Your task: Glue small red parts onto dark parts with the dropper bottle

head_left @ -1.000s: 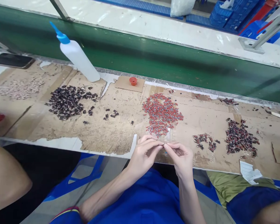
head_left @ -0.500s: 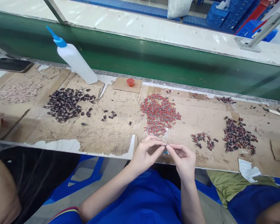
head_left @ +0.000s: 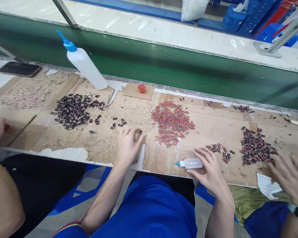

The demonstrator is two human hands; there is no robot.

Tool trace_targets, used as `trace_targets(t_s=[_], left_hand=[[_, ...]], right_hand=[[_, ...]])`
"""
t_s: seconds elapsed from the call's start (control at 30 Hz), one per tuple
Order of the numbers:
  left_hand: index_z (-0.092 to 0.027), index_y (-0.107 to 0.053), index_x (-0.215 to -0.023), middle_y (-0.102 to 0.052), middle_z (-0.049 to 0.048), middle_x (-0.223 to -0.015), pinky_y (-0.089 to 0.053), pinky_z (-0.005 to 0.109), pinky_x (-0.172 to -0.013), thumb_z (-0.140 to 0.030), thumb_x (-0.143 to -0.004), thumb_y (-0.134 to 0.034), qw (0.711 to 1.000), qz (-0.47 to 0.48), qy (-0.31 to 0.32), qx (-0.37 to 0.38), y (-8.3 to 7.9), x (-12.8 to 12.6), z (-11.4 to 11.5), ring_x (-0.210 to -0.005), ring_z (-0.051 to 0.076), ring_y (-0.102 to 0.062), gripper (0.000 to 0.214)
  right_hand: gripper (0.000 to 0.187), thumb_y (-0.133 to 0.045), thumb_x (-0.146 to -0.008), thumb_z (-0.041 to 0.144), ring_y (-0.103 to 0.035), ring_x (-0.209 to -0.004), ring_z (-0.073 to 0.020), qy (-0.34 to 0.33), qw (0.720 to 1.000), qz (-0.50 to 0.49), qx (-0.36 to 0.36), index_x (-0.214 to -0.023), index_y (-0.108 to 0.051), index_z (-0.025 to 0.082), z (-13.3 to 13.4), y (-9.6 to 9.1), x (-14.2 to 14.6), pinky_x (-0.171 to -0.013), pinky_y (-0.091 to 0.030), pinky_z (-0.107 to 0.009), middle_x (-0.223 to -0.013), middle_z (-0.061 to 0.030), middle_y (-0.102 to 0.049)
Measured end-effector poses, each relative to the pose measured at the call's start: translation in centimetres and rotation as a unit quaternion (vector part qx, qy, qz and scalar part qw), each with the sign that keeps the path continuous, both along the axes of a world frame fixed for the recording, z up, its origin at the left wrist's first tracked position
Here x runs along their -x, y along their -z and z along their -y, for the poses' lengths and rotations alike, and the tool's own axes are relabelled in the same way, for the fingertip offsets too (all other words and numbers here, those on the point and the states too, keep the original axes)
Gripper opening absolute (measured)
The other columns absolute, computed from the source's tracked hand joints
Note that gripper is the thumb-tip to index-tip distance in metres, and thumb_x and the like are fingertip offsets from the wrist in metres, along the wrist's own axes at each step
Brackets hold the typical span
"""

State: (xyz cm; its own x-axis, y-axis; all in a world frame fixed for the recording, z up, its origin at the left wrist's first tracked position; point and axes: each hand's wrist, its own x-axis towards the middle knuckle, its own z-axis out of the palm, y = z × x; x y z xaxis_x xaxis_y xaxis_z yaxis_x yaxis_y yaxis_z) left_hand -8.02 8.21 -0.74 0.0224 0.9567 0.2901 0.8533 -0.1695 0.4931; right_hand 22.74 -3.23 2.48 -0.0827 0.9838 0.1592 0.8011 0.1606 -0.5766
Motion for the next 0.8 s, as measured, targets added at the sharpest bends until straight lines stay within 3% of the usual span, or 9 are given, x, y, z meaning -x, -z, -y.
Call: trace_targets(t_s=[0.13, 0.23, 0.3, 0.43, 0.63, 0.7, 0.8], left_hand=[[-0.019, -0.071, -0.092, -0.065, 0.0089, -0.085, -0.046, 0.041, -0.08, -0.026, -0.093, -0.045, 1.0, 0.011, 0.016, -0.012, 1.0, 0.0, 0.0, -0.087, 0.027, -0.056, 0.026], [-0.021, -0.069, -0.092, -0.066, 0.0073, -0.087, -0.046, 0.039, -0.08, -0.021, -0.094, -0.043, 0.997, 0.021, 0.066, -0.02, 1.1, -0.4, 0.6, -0.086, 0.025, -0.055, 0.026], [-0.022, -0.068, -0.094, -0.067, 0.0061, -0.088, -0.046, 0.038, -0.081, -0.018, -0.095, -0.042, 0.993, 0.032, 0.114, -0.021, 1.1, -1.1, 1.2, -0.087, 0.024, -0.055, 0.026], [-0.022, -0.066, -0.101, -0.068, 0.006, -0.09, -0.047, 0.037, -0.082, -0.018, -0.096, -0.043, 0.987, 0.055, 0.147, -0.031, 1.2, -2.5, 2.5, -0.089, 0.023, -0.055, 0.024], [-0.02, -0.066, -0.103, -0.068, 0.0073, -0.096, -0.048, 0.039, -0.086, -0.033, -0.087, -0.064, 0.991, 0.049, 0.109, -0.055, 1.1, -2.9, 3.0, -0.093, 0.024, -0.057, 0.02], [-0.02, -0.068, -0.099, -0.067, 0.0081, -0.093, -0.049, 0.039, -0.084, -0.036, -0.085, -0.066, 0.993, 0.036, 0.097, -0.058, 1.0, -3.2, 2.8, -0.091, 0.025, -0.057, 0.022], [-0.019, -0.07, -0.095, -0.067, 0.0091, -0.091, -0.049, 0.039, -0.081, -0.033, -0.088, -0.062, 0.995, 0.032, 0.081, -0.058, 0.9, -3.5, 2.4, -0.089, 0.025, -0.056, 0.018]], right_hand=[[0.026, -0.07, -0.079, 0.033, -0.054, -0.12, -0.0337, 0.007, 1.0, -0.018, 0.004, -0.105, -0.071, 0.036, -0.3, 0.1, 0.1, -0.103, -0.043, -0.051, -0.118, -0.0067, -0.069], [0.027, -0.074, -0.074, 0.04, -0.06, -0.113, -0.0337, 0.048, 0.995, -0.082, -0.011, -0.099, -0.072, 0.031, -0.4, 0.1, 0.5, -0.098, -0.047, -0.052, -0.108, -0.007, -0.073], [0.03, -0.076, -0.07, 0.045, -0.067, -0.096, -0.0306, 0.102, 0.985, -0.142, -0.003, -0.093, -0.073, 0.026, -0.4, 0.2, 1.0, -0.086, -0.054, -0.047, -0.097, -0.0072, -0.075], [0.032, -0.078, -0.063, 0.048, -0.068, -0.068, -0.0232, 0.207, 0.937, -0.281, -0.001, -0.081, -0.073, 0.022, -0.5, 0.8, 2.1, -0.06, -0.054, -0.034, -0.08, -0.0063, -0.076], [0.038, -0.08, -0.057, 0.047, -0.068, -0.067, -0.0232, 0.259, 0.843, -0.47, -0.043, -0.082, -0.072, 0.019, -1.4, 2.0, 3.3, -0.06, -0.052, -0.033, -0.078, -0.0081, -0.074], [0.039, -0.079, -0.056, 0.049, -0.068, -0.068, -0.0232, 0.269, 0.825, -0.495, -0.049, -0.08, -0.071, 0.019, -1.7, 2.0, 3.7, -0.06, -0.052, -0.033, -0.077, -0.0085, -0.074], [0.042, -0.077, -0.057, 0.054, -0.065, -0.058, -0.02, 0.286, 0.816, -0.501, -0.047, -0.077, -0.069, 0.018, -2.0, 1.8, 4.1, -0.048, -0.046, -0.028, -0.072, -0.008, -0.072]])
